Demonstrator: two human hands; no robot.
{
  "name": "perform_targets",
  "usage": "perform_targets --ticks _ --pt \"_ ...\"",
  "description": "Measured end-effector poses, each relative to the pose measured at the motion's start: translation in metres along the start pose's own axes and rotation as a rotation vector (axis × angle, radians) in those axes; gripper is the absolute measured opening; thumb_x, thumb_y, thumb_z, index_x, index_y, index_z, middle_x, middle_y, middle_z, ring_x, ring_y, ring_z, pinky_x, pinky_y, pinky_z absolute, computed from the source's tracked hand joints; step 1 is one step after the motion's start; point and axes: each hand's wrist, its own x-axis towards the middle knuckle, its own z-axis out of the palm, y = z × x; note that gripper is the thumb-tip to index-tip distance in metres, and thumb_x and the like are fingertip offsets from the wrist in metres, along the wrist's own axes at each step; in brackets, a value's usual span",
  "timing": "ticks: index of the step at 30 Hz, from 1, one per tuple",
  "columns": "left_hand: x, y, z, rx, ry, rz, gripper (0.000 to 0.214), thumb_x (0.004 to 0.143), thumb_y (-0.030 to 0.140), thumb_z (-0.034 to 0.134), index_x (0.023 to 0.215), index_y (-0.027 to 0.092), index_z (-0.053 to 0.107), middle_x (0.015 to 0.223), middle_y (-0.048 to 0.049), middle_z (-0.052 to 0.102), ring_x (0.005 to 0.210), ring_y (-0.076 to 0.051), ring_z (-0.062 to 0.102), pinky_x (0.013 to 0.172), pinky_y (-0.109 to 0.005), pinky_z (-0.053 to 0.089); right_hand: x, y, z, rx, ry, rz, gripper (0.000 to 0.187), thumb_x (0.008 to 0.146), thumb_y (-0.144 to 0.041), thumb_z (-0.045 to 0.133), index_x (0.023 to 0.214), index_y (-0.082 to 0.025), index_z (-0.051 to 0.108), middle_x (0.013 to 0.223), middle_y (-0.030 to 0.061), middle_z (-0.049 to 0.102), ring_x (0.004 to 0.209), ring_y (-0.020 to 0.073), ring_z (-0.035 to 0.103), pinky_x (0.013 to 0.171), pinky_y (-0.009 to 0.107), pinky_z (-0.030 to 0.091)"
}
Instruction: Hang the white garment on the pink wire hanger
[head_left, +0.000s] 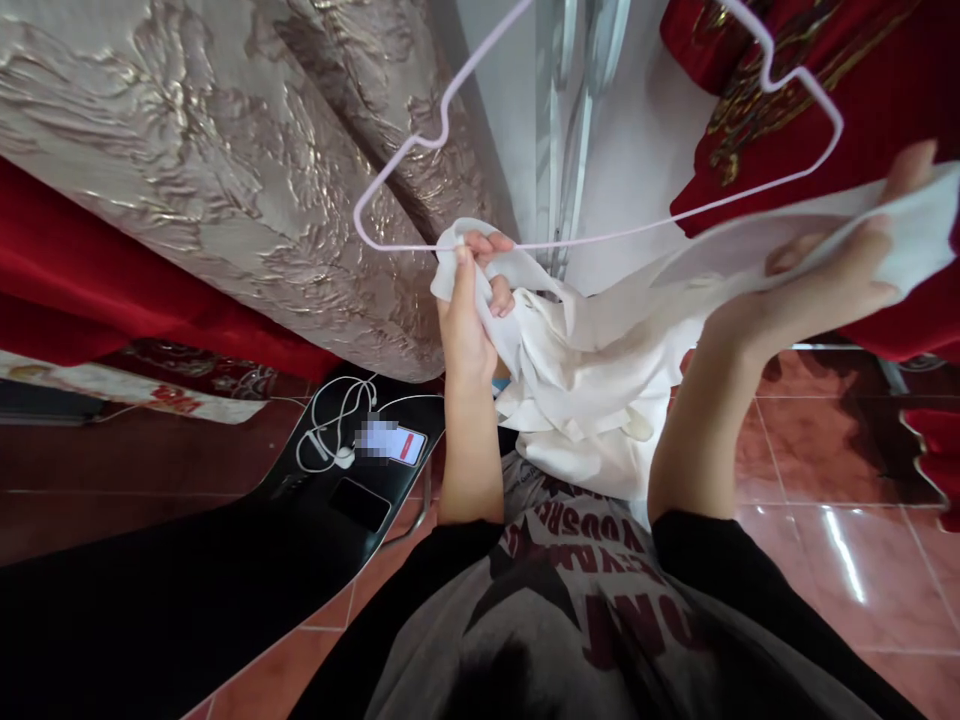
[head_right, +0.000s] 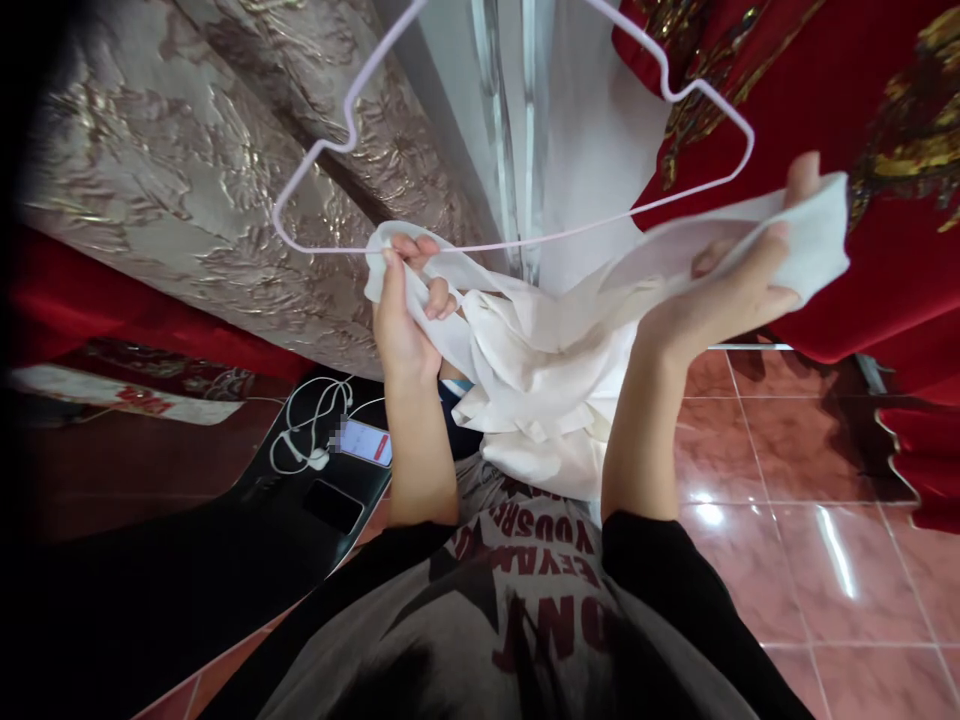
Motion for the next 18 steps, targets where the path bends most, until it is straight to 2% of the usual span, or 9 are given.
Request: perform_targets --ticks 3,6,9,12,13,15,18 --pt "-0.001 -0.005 0.002 -0.048 -0.034 0.015 0.027 0.108 0.033 0.048 0.089 0.021 0.062 0.098 -0.0015 0.067 0.042 -0.005 0.022 0.04 -0.022 0.023 -0.006 -0.005 0.008 0.037 0.004 0.038 0.058 0.097 -0.068 0.041 0.126 -0.02 0.057 0.127 0.0137 0.062 0.115 0.0248 0.065 0.074 0.034 0.058" --pt "-0.003 -0.007 0.003 -0.021 -0.022 -0.001 0.025 0.107 0.034 0.049 0.089 0.021 0.062 0.101 -0.0027 0.067 0.042 -0.005 0.022 0.041 -0.021 0.025 -0.011 -0.012 0.036 0.089 0.063 0.072 0.052 0.097 -0.062 0.047 0.128 -0.02 0.057 0.128 0.0132 0.062 0.112 0.0226 0.065 0.073 0.033 0.057" --pt "-0.005 -0.008 0.005 0.037 0.007 0.004 0.025 0.105 0.04 0.052 0.091 0.022 0.061 0.104 -0.0039 0.068 0.043 -0.007 0.021 0.042 -0.021 0.027 -0.01 -0.014 0.065 0.156 0.142 0.098 0.042 0.095 -0.053 0.057 0.122 -0.021 0.061 0.125 0.0108 0.065 0.098 0.0174 0.066 0.076 0.034 0.057" --pt "-0.005 -0.007 0.005 0.04 0.006 0.021 0.025 0.103 0.041 0.053 0.09 0.023 0.063 0.105 -0.0037 0.068 0.044 -0.007 0.021 0.043 -0.022 0.027 -0.005 -0.005 0.087 0.105 0.028 0.056 0.032 0.091 -0.052 0.064 0.1 -0.021 0.065 0.107 0.0062 0.069 0.091 0.0145 0.064 0.089 0.036 0.056" --pt "-0.005 -0.006 0.004 0.036 0.0 0.02 0.024 0.103 0.04 0.054 0.089 0.022 0.064 0.104 -0.0036 0.069 0.043 -0.007 0.021 0.043 -0.022 0.026 -0.004 0.0 0.092 0.06 0.0 0.031 0.033 0.091 -0.055 0.063 0.091 -0.022 0.064 0.098 0.0052 0.068 0.088 0.014 0.062 0.09 0.035 0.055" --pt "-0.005 -0.001 -0.001 0.065 -0.018 -0.006 0.023 0.1 0.039 0.057 0.09 0.022 0.069 0.105 -0.0049 0.071 0.043 -0.006 0.025 0.043 -0.023 0.026 -0.004 0.012 0.099 -0.014 0.02 0.004 0.043 0.092 -0.063 0.058 0.081 -0.021 0.057 0.085 0.0045 0.062 0.085 0.014 0.059 0.086 0.034 0.054" --pt "-0.006 0.01 -0.014 0.228 -0.015 -0.072 0.023 0.094 0.041 0.066 0.096 0.021 0.076 0.107 -0.0094 0.074 0.045 -0.006 0.033 0.045 -0.024 0.028 -0.008 0.023 0.102 -0.035 0.074 0.015 0.049 0.091 -0.069 0.054 0.082 -0.021 0.055 0.085 0.0061 0.058 0.092 0.0172 0.059 0.088 0.036 0.054"
